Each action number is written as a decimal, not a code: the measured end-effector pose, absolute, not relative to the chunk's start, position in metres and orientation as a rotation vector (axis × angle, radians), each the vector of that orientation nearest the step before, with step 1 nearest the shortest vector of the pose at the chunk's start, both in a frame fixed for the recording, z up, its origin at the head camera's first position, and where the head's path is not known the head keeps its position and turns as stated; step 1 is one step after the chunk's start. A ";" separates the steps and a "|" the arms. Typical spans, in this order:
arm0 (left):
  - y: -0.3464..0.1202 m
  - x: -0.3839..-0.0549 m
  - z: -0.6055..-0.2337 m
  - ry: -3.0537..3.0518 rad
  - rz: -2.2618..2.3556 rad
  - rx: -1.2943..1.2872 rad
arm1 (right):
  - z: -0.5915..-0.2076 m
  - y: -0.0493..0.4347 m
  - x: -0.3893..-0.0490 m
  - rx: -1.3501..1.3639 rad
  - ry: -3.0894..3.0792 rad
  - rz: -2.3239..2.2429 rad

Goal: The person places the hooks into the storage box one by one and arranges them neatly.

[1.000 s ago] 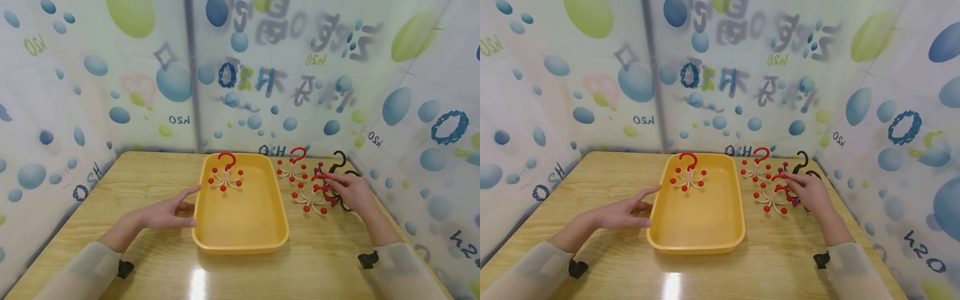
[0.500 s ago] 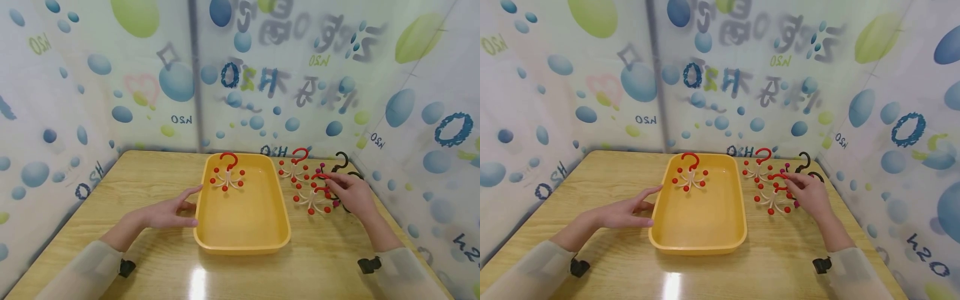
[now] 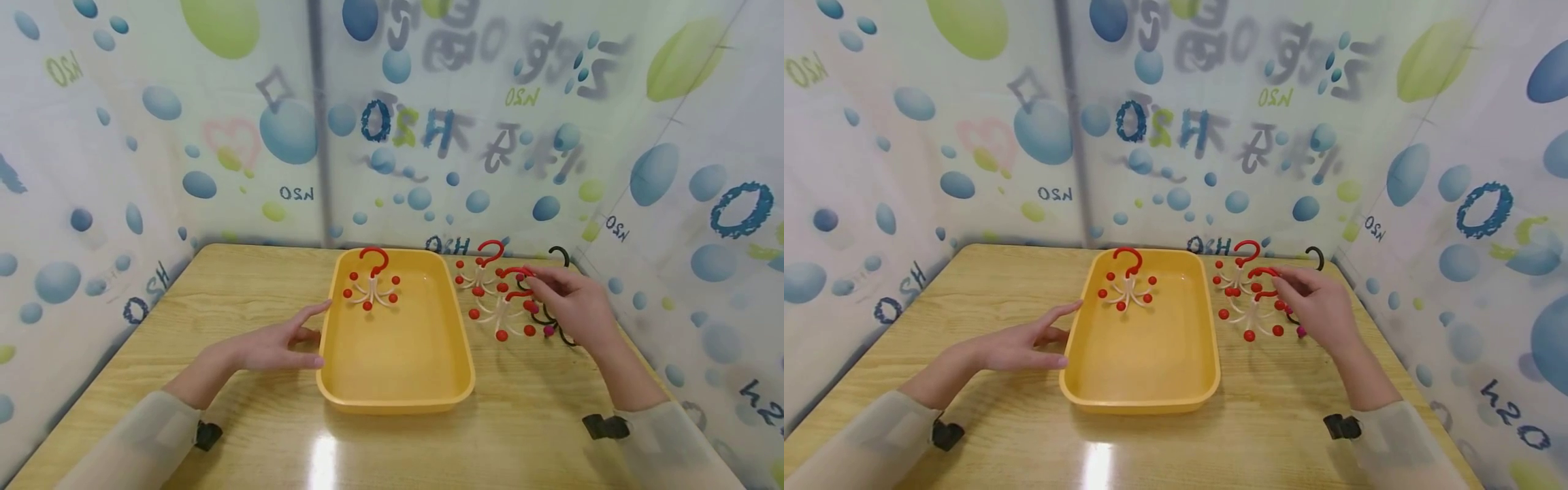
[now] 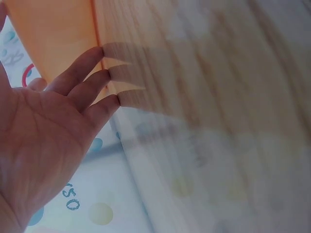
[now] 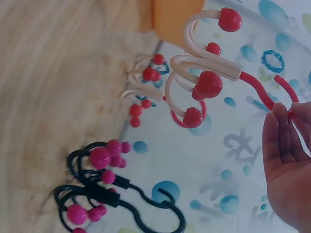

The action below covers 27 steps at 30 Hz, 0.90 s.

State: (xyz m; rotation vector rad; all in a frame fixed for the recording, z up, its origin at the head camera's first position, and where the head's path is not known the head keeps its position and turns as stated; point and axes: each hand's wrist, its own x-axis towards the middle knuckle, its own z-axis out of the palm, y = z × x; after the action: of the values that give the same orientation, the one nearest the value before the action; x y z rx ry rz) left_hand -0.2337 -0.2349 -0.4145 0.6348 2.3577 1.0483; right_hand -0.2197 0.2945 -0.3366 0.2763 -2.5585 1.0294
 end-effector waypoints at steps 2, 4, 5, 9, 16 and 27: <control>-0.235 -0.234 -0.414 2.357 1.048 0.628 | -0.331 0.287 -0.220 0.299 -2.538 1.025; -0.235 -0.234 -0.414 2.356 1.047 0.624 | -0.325 0.278 -0.221 0.324 -2.519 1.021; -0.235 -0.234 -0.414 2.354 1.048 0.623 | -0.323 0.274 -0.222 0.340 -2.506 1.028; -0.235 -0.235 -0.415 2.353 1.049 0.625 | -0.315 0.255 -0.229 0.400 -2.467 1.060; -0.236 -0.235 -0.416 2.355 1.045 0.633 | -0.308 0.219 -0.252 0.475 -2.464 1.223; -0.237 -0.236 -0.418 2.365 1.033 0.633 | -0.324 0.179 -0.295 0.502 -2.552 1.315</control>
State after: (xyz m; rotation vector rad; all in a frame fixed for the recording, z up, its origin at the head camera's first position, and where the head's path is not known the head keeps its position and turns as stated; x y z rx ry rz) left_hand -0.2359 -0.2367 -0.4175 0.6328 2.3654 1.0333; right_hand -0.2954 0.1794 -0.3237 0.5015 -2.5517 1.3155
